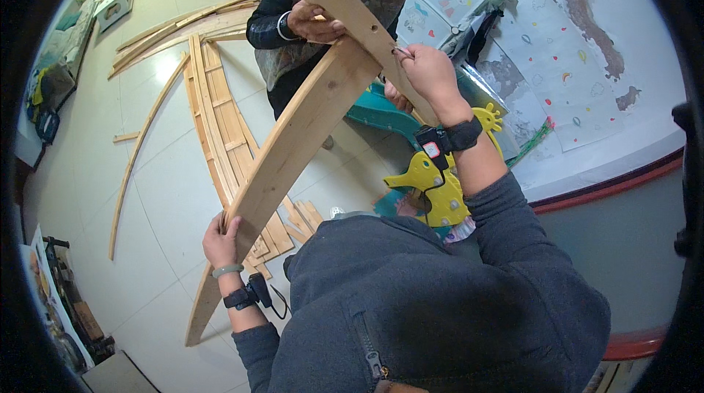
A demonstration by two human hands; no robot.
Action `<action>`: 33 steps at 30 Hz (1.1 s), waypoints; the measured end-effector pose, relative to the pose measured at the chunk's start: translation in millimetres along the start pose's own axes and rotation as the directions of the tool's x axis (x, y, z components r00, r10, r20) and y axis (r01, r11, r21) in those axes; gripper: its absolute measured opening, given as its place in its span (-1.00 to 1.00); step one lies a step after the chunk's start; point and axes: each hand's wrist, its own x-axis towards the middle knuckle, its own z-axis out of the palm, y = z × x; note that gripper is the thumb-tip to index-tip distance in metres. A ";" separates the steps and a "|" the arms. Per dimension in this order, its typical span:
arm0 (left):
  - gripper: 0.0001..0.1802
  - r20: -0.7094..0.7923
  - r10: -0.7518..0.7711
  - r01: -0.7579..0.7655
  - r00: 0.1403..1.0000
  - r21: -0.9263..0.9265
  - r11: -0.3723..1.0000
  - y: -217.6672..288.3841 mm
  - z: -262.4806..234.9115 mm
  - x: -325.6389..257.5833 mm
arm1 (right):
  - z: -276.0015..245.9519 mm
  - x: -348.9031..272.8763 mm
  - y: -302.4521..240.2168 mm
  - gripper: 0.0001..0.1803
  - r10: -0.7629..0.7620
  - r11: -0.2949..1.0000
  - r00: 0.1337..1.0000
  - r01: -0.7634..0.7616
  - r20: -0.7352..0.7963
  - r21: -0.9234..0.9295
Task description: The person assembles a wooden chair frame by inserting metal rods into pre-drilled holes and tightening them with a hex key. They align the pieces, secure the joints, and then place the assembled frame on the floor.
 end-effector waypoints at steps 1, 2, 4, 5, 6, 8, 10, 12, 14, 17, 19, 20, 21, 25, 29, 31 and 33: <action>-0.53 0.002 -0.012 0.012 1.000 -0.012 1.000 -3.3 0.3 0.1 | 3.3 -2.2 0.5 -0.79 -0.046 0.999 0.997 0.046 -0.069 0.001; -0.52 0.010 -0.028 0.028 1.000 -0.045 0.999 -6.4 0.7 0.9 | 6.3 -5.0 0.8 -0.78 -0.100 0.995 0.983 0.101 -0.155 -0.002; -0.51 0.013 -0.039 0.040 0.999 -0.087 0.995 -11.9 1.1 1.9 | 9.6 -10.0 2.6 -0.76 -0.176 0.983 0.950 0.184 -0.259 0.007; -0.51 0.012 -0.035 0.036 0.999 -0.095 0.995 -13.2 1.7 2.1 | 8.4 -12.0 5.1 -0.75 -0.196 0.978 0.940 0.210 -0.279 0.021; -0.50 0.007 -0.020 0.021 1.000 -0.140 0.990 -15.1 2.3 2.8 | 8.1 -13.2 6.0 -0.74 -0.218 0.970 0.928 0.239 -0.301 0.036; -0.50 0.000 -0.023 0.022 1.000 -0.124 0.992 -16.3 2.6 3.1 | 6.3 -13.7 8.1 -0.72 -0.104 0.983 0.975 0.130 -0.195 0.128; -0.50 0.004 -0.013 0.013 1.000 -0.097 0.995 -15.7 2.2 3.6 | 6.8 -10.6 8.5 -0.70 0.008 0.974 0.997 0.009 -0.073 0.227; -0.50 0.018 -0.021 0.022 1.000 -0.051 0.998 -14.9 1.2 3.7 | 11.8 -4.9 6.2 -0.67 0.099 0.938 0.993 -0.117 0.070 0.326; -0.50 0.020 -0.015 0.016 1.000 -0.022 1.000 -14.4 0.0 3.2 | 18.6 -7.0 5.2 -0.67 0.095 0.976 0.992 -0.076 -0.086 0.205; -0.49 0.040 -0.043 0.044 0.998 -0.042 0.998 -13.1 -0.4 2.4 | 23.2 -12.8 7.3 -0.72 -0.161 0.979 0.928 0.193 -0.335 0.064; -0.49 -0.012 -0.006 0.005 1.000 -0.041 0.999 -10.2 0.0 1.2 | 22.6 -18.5 9.1 -0.78 -0.217 0.956 0.897 0.275 -0.385 0.101; -0.50 -0.075 0.044 -0.046 0.996 -0.026 0.999 -7.5 0.5 0.2 | 21.7 -20.2 9.4 -0.82 -0.159 0.953 0.921 0.237 -0.355 0.190; -0.51 -0.111 0.072 -0.075 0.991 -0.017 0.997 -3.5 0.1 -0.8 | 20.6 -21.5 9.1 -0.85 -0.097 0.939 0.937 0.198 -0.336 0.281; -0.60 -0.317 0.171 -0.194 0.933 -0.040 0.980 27.8 -6.8 -5.3 | 15.7 -17.5 7.5 -0.87 -0.111 0.930 0.963 0.188 -0.246 0.316; -0.67 -0.290 0.164 -0.208 0.943 -0.127 0.970 86.0 -17.7 -19.9 | 5.3 -27.1 18.4 -0.87 -0.210 0.879 0.919 0.327 -0.334 0.347; -0.66 -0.193 0.214 -0.277 0.958 -0.407 0.871 124.0 -21.2 -32.4 | -2.1 -47.2 27.5 -0.84 -0.081 0.768 0.951 0.251 -0.298 0.589; -0.54 -0.143 0.370 -0.384 0.918 -0.550 0.742 164.1 -13.7 -52.3 | -2.2 -63.0 28.6 -0.83 -0.049 0.656 0.989 0.135 -0.137 0.743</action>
